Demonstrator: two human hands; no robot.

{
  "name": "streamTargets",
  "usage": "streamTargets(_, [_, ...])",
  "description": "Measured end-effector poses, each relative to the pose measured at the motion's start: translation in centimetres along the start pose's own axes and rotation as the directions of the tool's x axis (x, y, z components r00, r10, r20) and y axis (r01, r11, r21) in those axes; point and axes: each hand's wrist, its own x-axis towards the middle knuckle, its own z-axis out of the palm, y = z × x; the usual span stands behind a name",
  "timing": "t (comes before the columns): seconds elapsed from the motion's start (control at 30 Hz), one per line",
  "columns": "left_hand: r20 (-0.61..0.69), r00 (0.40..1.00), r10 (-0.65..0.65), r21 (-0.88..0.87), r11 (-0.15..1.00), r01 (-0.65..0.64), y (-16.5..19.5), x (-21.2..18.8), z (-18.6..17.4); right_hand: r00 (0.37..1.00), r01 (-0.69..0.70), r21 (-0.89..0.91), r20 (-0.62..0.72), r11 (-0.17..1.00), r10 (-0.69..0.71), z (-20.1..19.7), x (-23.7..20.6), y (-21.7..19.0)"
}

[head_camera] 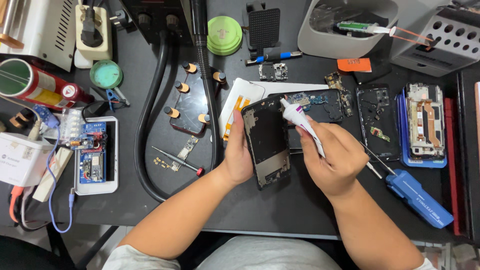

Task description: The person applies adhesive along the edges of a smartphone frame using a tube, then picks up a screen assembly and aligns it with the frame. The workspace contains various tools and disassembled phone parts.

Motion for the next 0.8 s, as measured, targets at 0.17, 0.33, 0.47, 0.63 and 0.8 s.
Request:
streamTargets(0.17, [0.005, 1.0, -0.009, -0.037, 0.999, 0.009, -0.06, 0.13, 0.18, 1.0, 0.005, -0.009, 0.017, 1.0, -0.005, -0.02, 0.16, 0.12])
streamTargets(0.33, [0.011, 1.0, -0.022, 0.005, 1.0, 0.022, -0.06, 0.03, -0.02, 1.0, 0.021, -0.046, 0.021, 0.999, -0.02, -0.3, 0.04, 0.03])
streamTargets(0.47, [0.005, 1.0, -0.005, 0.017, 1.0, 0.005, -0.26, 0.04, -0.05, 1.0, 0.016, -0.043, 0.021, 0.999, -0.015, -0.3, 0.0, -0.03])
streamTargets(0.63, [0.002, 1.0, -0.001, 0.034, 0.999, 0.001, -0.38, 0.19, -0.01, 1.0, 0.02, -0.063, 0.021, 0.998, -0.019, -0.36, 0.08, -0.08])
streamTargets(0.8, [-0.016, 1.0, 0.012, 0.082, 0.997, -0.01, -0.44, 0.05, 0.09, 1.0, 0.021, -0.054, 0.024, 0.998, -0.02, -0.49, -0.03, -0.14])
